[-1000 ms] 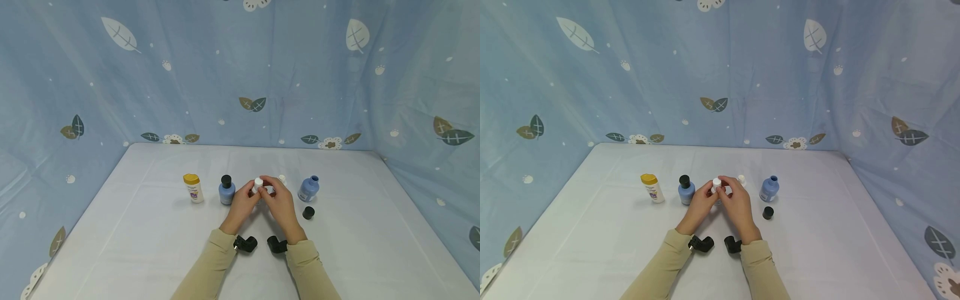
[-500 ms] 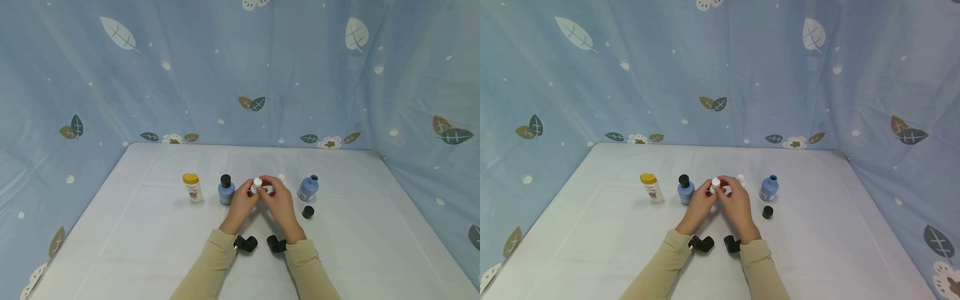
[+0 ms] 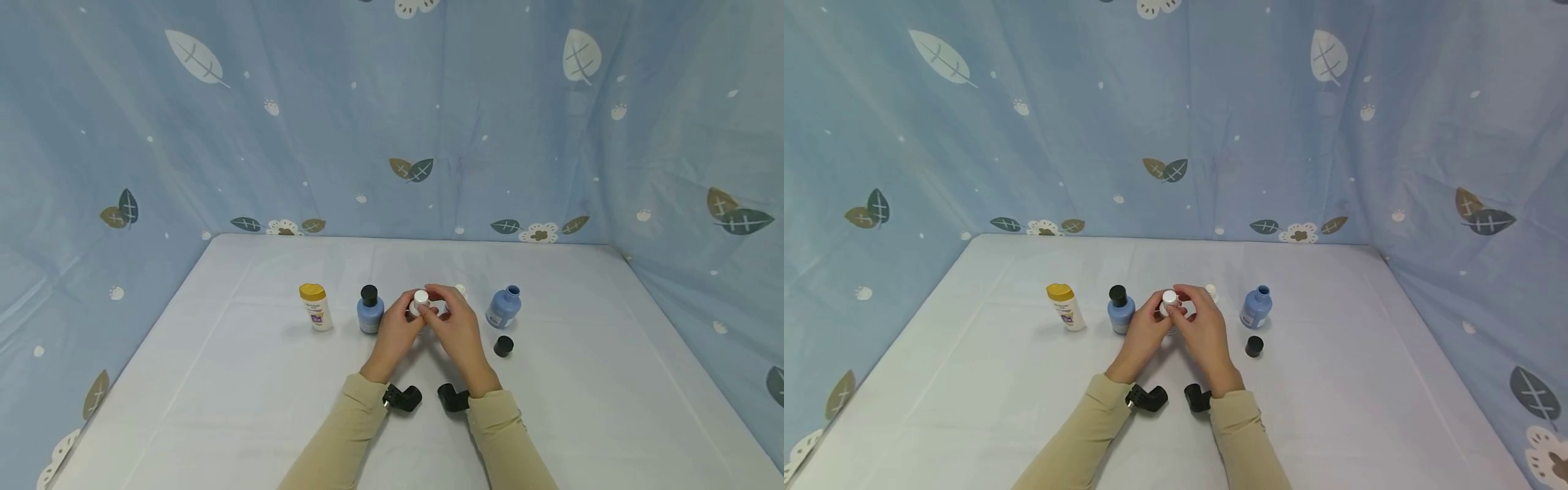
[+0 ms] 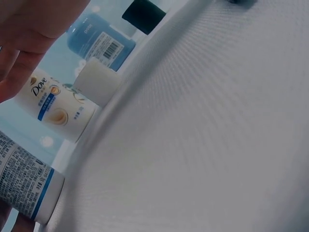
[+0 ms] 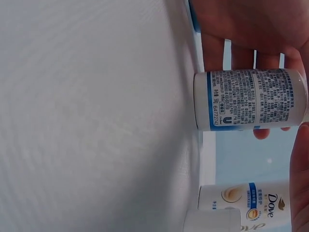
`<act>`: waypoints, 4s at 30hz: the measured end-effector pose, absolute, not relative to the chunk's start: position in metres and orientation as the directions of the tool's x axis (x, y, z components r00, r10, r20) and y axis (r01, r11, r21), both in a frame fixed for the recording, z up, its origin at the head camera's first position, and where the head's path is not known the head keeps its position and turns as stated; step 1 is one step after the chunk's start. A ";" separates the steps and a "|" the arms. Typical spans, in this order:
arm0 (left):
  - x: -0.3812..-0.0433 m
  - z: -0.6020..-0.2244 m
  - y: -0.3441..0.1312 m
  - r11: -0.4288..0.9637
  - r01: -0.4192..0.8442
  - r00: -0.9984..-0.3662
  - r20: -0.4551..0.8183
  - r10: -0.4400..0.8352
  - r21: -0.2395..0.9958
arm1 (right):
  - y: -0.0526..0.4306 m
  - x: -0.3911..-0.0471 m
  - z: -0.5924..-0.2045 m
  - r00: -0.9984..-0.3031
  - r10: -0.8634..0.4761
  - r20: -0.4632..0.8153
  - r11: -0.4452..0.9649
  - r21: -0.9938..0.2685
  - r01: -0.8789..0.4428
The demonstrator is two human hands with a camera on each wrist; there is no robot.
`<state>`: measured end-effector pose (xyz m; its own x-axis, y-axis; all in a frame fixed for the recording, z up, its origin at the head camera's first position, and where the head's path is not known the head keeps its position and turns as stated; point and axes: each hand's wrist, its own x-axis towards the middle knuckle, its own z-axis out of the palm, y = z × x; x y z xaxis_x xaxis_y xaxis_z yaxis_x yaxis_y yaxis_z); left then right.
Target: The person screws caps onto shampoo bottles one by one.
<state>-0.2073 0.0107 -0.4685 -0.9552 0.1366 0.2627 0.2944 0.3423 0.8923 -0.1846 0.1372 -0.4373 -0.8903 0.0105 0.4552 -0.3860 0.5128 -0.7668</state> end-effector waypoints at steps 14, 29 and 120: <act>-0.208 -0.464 0.013 0.241 0.331 -0.941 0.302 0.150 0.912 | 0.158 -0.180 -0.417 -0.893 0.055 0.446 0.461 -0.805 -0.373; -0.203 -0.439 0.016 0.174 0.498 -0.867 0.491 0.086 0.849 | 0.205 -0.172 -0.393 -0.980 -0.119 0.159 0.497 -0.845 -0.197; -0.192 -0.437 0.084 0.312 0.338 -0.938 0.291 0.188 0.888 | 0.219 -0.175 -0.411 -0.958 -0.265 -0.108 0.694 -0.711 -0.111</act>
<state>-0.1921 0.0843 -0.4370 -0.9379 0.1883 0.2913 0.3383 0.3116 0.8880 -0.1750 0.2192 -0.4112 -0.9582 -0.2649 -0.1085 -0.1115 0.6943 -0.7110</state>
